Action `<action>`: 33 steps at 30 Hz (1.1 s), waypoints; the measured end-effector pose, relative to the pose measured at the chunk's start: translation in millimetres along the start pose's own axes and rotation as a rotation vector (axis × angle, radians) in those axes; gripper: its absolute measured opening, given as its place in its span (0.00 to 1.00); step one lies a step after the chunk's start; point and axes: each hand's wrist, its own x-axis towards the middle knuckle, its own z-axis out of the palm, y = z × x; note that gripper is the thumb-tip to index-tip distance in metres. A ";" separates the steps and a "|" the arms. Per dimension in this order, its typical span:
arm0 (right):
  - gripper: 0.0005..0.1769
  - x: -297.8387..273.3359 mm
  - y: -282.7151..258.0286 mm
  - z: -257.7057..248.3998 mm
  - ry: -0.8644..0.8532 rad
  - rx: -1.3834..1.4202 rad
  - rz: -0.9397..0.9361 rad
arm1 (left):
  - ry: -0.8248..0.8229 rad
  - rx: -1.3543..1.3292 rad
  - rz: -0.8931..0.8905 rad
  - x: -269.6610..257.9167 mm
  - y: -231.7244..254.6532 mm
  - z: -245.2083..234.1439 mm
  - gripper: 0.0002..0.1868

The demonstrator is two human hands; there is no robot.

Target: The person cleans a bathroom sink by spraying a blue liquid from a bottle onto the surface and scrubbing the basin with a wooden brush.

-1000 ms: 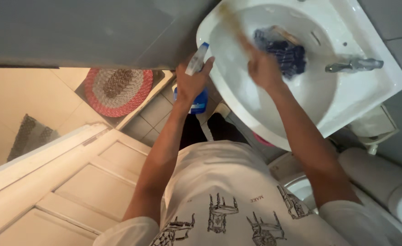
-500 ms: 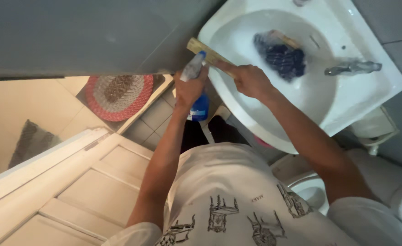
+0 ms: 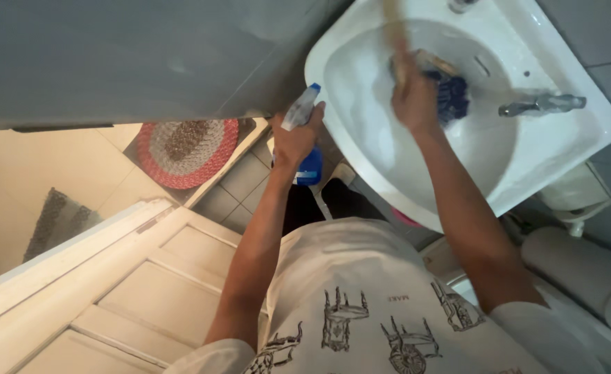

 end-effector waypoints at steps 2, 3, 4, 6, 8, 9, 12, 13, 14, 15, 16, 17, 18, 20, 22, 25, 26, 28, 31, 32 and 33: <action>0.50 -7.1 8.9 -10.6 0.074 0.051 0.008 | -0.042 -0.104 -0.073 -4.2 1.6 -3.9 0.15; 0.53 -12.1 10.7 -17.8 0.147 0.101 0.009 | -0.080 -0.209 -0.146 -6.3 1.9 -6.4 0.14; 0.53 -21.6 11.6 -24.8 0.159 0.098 0.016 | -0.092 -0.208 -0.140 -8.3 1.2 -5.7 0.14; 0.52 -56.0 10.0 -34.3 -0.012 0.030 0.104 | -0.136 -0.282 -0.025 -18.1 -4.8 -4.2 0.13; 0.54 -87.6 7.6 -42.4 -0.099 0.059 0.195 | -0.155 -0.270 0.004 -29.8 -11.2 -2.3 0.11; 0.53 -103.6 6.2 -47.3 -0.114 0.057 0.248 | -0.159 -0.260 0.037 -31.8 -12.8 -1.0 0.09; 0.53 -154.6 1.5 -65.6 -0.194 0.032 0.434 | -0.240 -0.190 0.009 -39.8 -17.5 -0.3 0.08; 0.53 -169.3 -0.2 -70.5 -0.268 0.013 0.549 | -0.255 -0.187 0.019 -42.3 -19.0 1.1 0.08; 0.53 -186.4 -1.5 -75.0 -0.257 0.013 0.560 | -0.252 -0.193 0.044 -47.8 -21.6 4.2 0.07; 0.52 -203.6 -1.8 -79.3 -0.266 0.111 0.663 | -0.249 -0.199 0.070 -53.3 -24.9 7.2 0.07; 0.50 -215.7 -0.5 -82.0 -0.268 0.215 0.760 | -0.264 -0.198 0.083 -54.6 -28.0 9.3 0.07; 0.50 -225.3 3.1 -83.9 -0.249 0.220 0.765 | -0.296 -0.207 0.059 -55.8 -31.7 11.9 0.07; 0.50 -241.4 6.0 -83.8 -0.215 0.204 0.699 | -0.339 -0.212 0.024 -60.4 -37.2 14.3 0.07; 0.50 -269.7 9.7 -77.6 -0.161 0.190 0.650 | -0.364 -0.219 0.116 -63.4 -46.4 19.0 0.07; 0.49 -290.7 9.9 -69.8 -0.025 0.242 0.476 | -0.379 -0.233 0.210 -62.2 -50.3 22.7 0.07; 0.50 -314.6 5.1 -62.5 -0.151 0.209 0.646 | -0.392 0.014 0.296 -60.8 -51.9 6.5 0.07; 0.50 -320.2 3.4 -65.4 -0.141 0.210 0.650 | -0.424 0.047 0.264 -59.7 -51.3 6.7 0.08; 0.48 -329.2 -7.5 -66.4 -0.054 0.105 0.588 | -0.470 0.086 0.234 -55.5 -53.3 -1.2 0.10; 0.43 -341.4 -38.4 -60.2 -0.023 0.002 0.930 | -0.539 -0.107 0.369 -52.0 -62.1 -15.5 0.12; 0.43 -340.6 -47.7 -54.8 -0.016 0.010 0.937 | -0.521 -0.075 0.277 -50.1 -63.1 -20.2 0.12; 0.44 -340.6 -55.4 -48.6 0.077 -0.040 0.919 | -0.504 -0.042 0.185 -47.5 -62.7 -26.5 0.13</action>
